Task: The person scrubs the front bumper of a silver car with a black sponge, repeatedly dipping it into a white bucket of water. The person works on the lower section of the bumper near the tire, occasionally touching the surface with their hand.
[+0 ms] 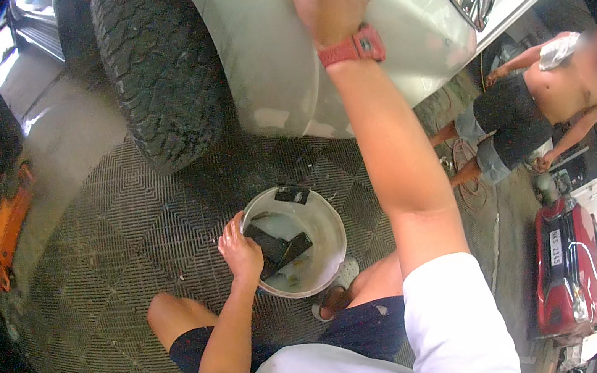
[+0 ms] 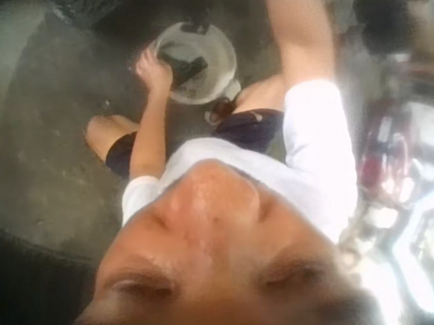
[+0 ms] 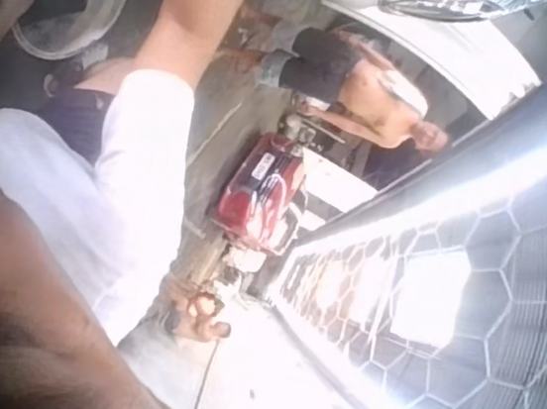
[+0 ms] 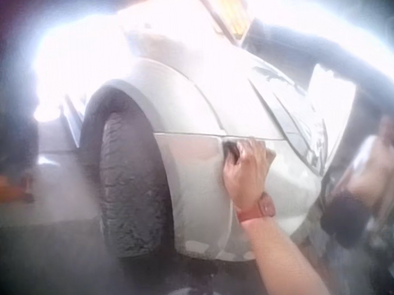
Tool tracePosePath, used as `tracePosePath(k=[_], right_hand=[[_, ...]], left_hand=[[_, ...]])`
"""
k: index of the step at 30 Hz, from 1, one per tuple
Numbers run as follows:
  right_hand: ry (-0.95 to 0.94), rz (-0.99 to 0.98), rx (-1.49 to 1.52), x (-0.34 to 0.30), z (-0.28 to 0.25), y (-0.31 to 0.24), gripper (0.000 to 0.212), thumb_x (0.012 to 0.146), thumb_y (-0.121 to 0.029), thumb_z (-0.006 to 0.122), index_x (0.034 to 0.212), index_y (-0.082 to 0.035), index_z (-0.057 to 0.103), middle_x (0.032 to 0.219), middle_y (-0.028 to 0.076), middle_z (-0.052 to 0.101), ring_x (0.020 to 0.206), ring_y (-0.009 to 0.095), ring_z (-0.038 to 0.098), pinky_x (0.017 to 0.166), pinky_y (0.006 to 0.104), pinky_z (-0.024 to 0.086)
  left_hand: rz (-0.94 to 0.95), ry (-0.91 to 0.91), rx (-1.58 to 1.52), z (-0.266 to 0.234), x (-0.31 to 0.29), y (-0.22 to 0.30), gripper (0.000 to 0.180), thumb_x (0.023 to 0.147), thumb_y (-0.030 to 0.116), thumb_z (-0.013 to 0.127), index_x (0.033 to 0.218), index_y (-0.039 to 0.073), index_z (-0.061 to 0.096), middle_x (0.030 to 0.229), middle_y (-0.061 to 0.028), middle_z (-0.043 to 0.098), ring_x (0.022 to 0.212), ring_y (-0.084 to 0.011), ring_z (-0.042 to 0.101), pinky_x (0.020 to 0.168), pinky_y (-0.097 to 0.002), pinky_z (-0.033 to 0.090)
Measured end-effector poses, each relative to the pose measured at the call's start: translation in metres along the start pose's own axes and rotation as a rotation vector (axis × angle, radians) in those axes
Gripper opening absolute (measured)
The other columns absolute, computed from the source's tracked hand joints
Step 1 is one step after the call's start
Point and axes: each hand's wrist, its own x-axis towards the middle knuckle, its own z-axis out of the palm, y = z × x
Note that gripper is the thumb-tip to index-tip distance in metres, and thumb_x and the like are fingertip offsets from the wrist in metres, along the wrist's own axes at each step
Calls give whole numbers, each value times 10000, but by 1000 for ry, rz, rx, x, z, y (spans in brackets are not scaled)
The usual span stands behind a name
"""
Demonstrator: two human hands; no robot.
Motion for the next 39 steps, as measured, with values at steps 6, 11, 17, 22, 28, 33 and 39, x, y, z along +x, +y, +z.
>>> tracePosePath(k=[6, 11, 17, 22, 28, 33, 39], right_hand=[[-61, 195, -95, -143, -36, -13, 194, 854, -208, 820, 1046, -192, 798, 984, 45, 700, 1079, 309, 652, 924, 520, 414], [29, 79, -121, -28, 6, -2, 224, 847, -177, 807, 1070, -192, 793, 1014, 57, 702, 1056, 311, 651, 947, 491, 407], [25, 183, -120, -119, -30, -22, 158, 864, -177, 783, 1021, -187, 768, 1039, 94, 718, 1041, 335, 657, 933, 500, 432], [36, 138, -82, -14, 5, -19, 198, 871, -182, 799, 1068, -205, 785, 1009, 52, 697, 1048, 319, 655, 953, 510, 412], [-57, 262, -104, -141, -40, -22, 189, 883, -187, 818, 1067, -206, 784, 1001, 30, 700, 1023, 298, 648, 964, 486, 381], [-26, 342, 25, -154, -50, -23, 208, 881, -171, 836, 1079, -213, 789, 968, 28, 673, 1028, 288, 635, 967, 477, 369], [71, 286, -74, -91, -20, -25, 230, 862, -145, 843, 1073, -222, 796, 944, 17, 654, 1024, 299, 620, 961, 478, 375]], left_hand=[[-45, -33, -14, -1, 3, 1, 732, 859, -69, 658, 1552, 151, 579, 1428, -128, 666, 1399, -340, 606, 1228, -583, 387], [-18, -34, -2, -1, -6, -4, 734, 860, -65, 653, 1558, 149, 577, 1431, -136, 662, 1396, -348, 603, 1230, -559, 384], [-6, 6, -12, 2, 5, -3, 727, 862, -62, 640, 1557, 146, 581, 1403, -138, 672, 1370, -354, 614, 1213, -557, 393], [22, 25, -6, 1, -2, -5, 723, 864, -67, 633, 1553, 149, 587, 1363, -134, 687, 1346, -347, 630, 1200, -551, 403], [13, 8, 10, -2, 1, -7, 730, 856, -67, 633, 1552, 148, 589, 1385, -133, 689, 1336, -352, 636, 1188, -538, 417], [-4, -4, 0, 2, 5, -4, 723, 861, -68, 631, 1552, 139, 586, 1391, -136, 689, 1333, -359, 635, 1191, -543, 417], [-4, 4, -14, 4, 4, 0, 730, 854, -76, 628, 1551, 133, 582, 1380, -137, 689, 1342, -358, 630, 1203, -553, 410]])
